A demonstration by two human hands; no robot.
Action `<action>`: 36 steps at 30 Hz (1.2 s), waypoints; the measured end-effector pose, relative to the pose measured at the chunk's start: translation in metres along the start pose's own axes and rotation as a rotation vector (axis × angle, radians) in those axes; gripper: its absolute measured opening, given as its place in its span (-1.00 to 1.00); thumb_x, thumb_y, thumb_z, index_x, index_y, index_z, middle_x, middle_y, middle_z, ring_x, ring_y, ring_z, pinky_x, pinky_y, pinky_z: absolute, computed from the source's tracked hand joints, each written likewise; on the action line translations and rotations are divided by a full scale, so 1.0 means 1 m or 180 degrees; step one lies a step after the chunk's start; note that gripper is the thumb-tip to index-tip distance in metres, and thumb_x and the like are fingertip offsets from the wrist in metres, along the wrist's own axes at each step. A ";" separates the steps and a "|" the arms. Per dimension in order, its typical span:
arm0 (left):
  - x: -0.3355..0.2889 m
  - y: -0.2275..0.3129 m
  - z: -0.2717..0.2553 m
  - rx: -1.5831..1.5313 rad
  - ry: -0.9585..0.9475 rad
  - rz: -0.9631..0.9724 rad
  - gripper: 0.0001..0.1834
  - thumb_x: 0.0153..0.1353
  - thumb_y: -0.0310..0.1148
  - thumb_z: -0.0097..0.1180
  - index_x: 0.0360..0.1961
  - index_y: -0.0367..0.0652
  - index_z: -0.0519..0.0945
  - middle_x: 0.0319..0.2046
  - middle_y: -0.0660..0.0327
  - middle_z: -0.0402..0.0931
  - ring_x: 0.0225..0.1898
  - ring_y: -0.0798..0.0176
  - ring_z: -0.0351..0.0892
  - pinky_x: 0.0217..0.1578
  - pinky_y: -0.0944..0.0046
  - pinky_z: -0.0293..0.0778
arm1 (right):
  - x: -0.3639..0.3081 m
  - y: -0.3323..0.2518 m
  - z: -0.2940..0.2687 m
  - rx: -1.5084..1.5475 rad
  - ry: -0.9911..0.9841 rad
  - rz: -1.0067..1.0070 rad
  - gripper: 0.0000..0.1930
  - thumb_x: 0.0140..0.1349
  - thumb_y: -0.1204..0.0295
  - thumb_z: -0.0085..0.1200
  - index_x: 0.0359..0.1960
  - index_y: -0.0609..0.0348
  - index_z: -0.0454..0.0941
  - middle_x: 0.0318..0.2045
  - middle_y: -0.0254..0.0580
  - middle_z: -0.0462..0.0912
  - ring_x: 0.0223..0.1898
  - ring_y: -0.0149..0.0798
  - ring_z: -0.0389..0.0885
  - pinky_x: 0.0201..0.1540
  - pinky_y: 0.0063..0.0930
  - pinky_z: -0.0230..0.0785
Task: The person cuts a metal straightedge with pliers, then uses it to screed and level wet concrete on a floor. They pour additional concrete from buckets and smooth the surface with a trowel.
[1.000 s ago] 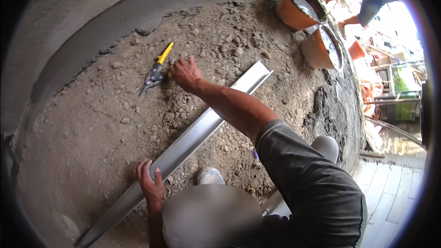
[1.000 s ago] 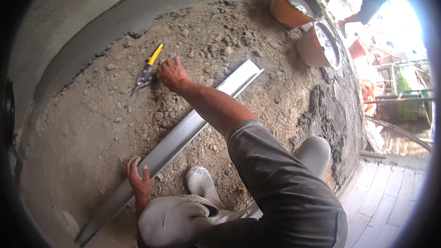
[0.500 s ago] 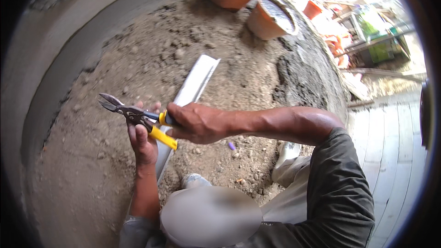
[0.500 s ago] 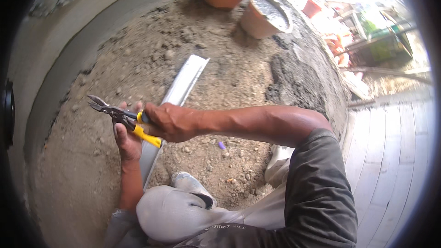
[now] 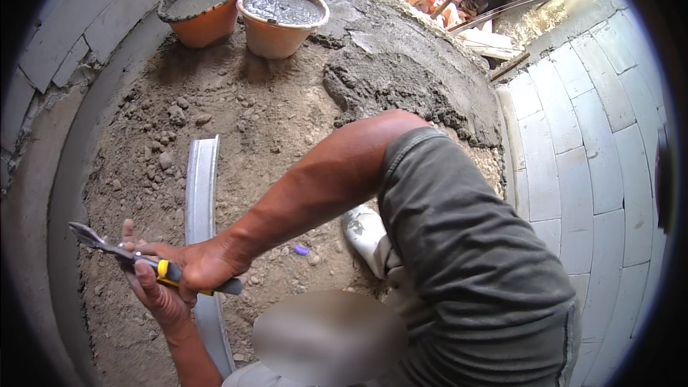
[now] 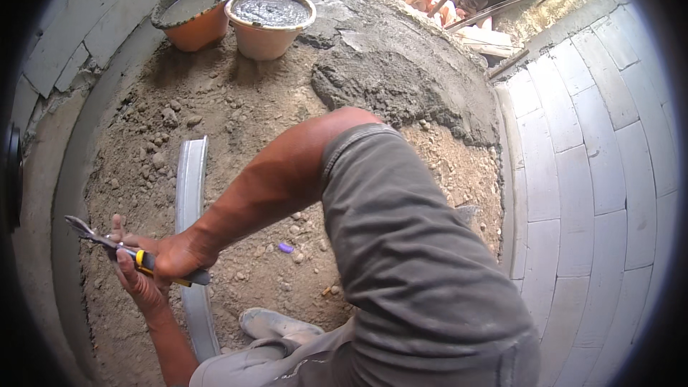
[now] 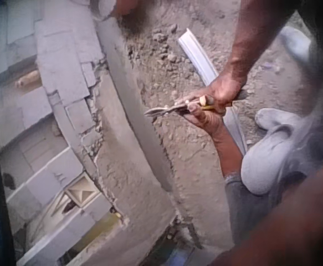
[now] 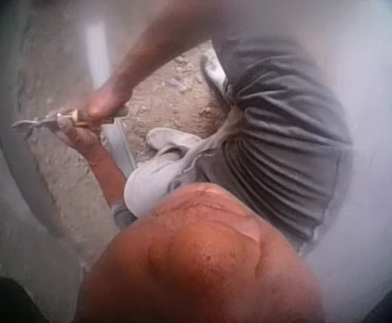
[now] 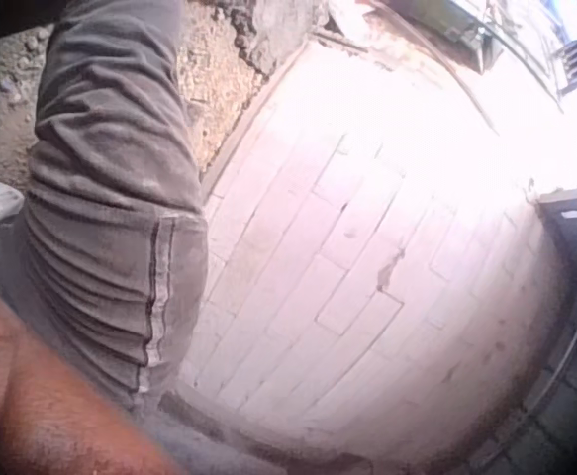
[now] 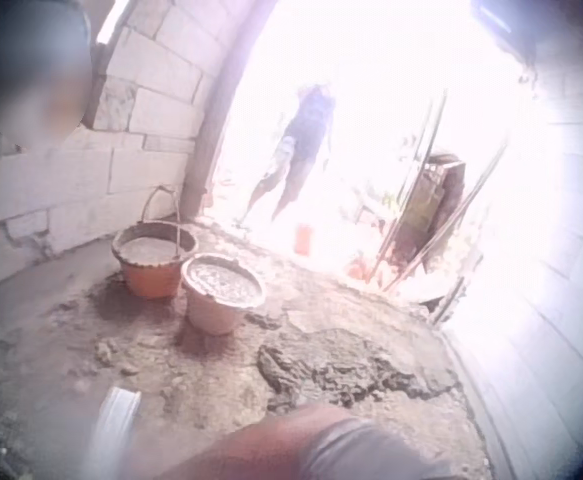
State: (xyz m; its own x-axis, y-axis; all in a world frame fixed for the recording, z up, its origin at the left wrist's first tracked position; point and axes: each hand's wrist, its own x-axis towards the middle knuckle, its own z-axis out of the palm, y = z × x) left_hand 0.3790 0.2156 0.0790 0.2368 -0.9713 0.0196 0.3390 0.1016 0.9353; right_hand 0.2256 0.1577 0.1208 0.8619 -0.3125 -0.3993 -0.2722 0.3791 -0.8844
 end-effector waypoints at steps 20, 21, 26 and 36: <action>-0.022 -0.127 -0.100 0.4564 -0.0319 -0.1864 -0.34 0.16 -0.04 0.26 0.07 -0.42 0.49 0.00 -0.25 0.52 0.04 -0.21 0.54 0.08 0.02 0.43 | -0.087 0.129 -0.198 -0.0112 -0.0056 0.1341 -0.03 -0.02 0.56 0.03 0.47 -0.11 -0.17 -0.30 -0.18 0.41 -0.32 -0.26 0.40 -0.24 -0.23 0.39; -0.028 -0.125 -0.092 0.4499 -0.0193 -0.1817 -0.34 0.15 -0.04 0.27 0.06 -0.42 0.49 0.00 -0.26 0.53 0.04 -0.20 0.54 0.07 0.02 0.44 | -0.088 0.129 -0.203 -0.0006 0.0036 0.1395 -0.02 -0.04 0.57 0.03 0.47 -0.10 -0.17 -0.29 -0.18 0.41 -0.32 -0.26 0.41 -0.25 -0.23 0.39; -0.066 -0.122 -0.034 0.4813 0.0125 -0.1647 -0.44 0.11 -0.06 0.33 -0.08 -0.34 0.52 -0.13 -0.11 0.58 -0.08 -0.15 0.59 -0.08 -0.03 0.48 | -0.105 0.122 -0.221 -0.0766 0.0349 0.1326 -0.03 -0.15 0.61 0.06 0.42 -0.08 -0.04 -0.18 -0.13 0.44 -0.17 -0.24 0.42 -0.15 -0.31 0.37; -0.133 -0.110 -0.039 0.4952 0.0311 -0.1224 -0.54 0.08 -0.19 0.36 -0.13 -0.30 0.52 -0.20 -0.07 0.55 -0.14 -0.18 0.57 -0.17 -0.02 0.49 | -0.134 0.126 -0.193 -0.1241 0.0245 0.1467 0.03 -0.19 0.61 0.05 0.46 0.16 -0.13 -0.16 -0.05 0.41 -0.12 -0.14 0.39 0.01 -0.25 0.26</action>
State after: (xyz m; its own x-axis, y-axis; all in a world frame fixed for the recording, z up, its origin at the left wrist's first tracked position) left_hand 0.3458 0.3423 -0.0404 0.4355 -0.8634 -0.2548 -0.8072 -0.4998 0.3140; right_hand -0.0068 0.0796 0.0166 0.5887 -0.2598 -0.7655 -0.7591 0.1480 -0.6339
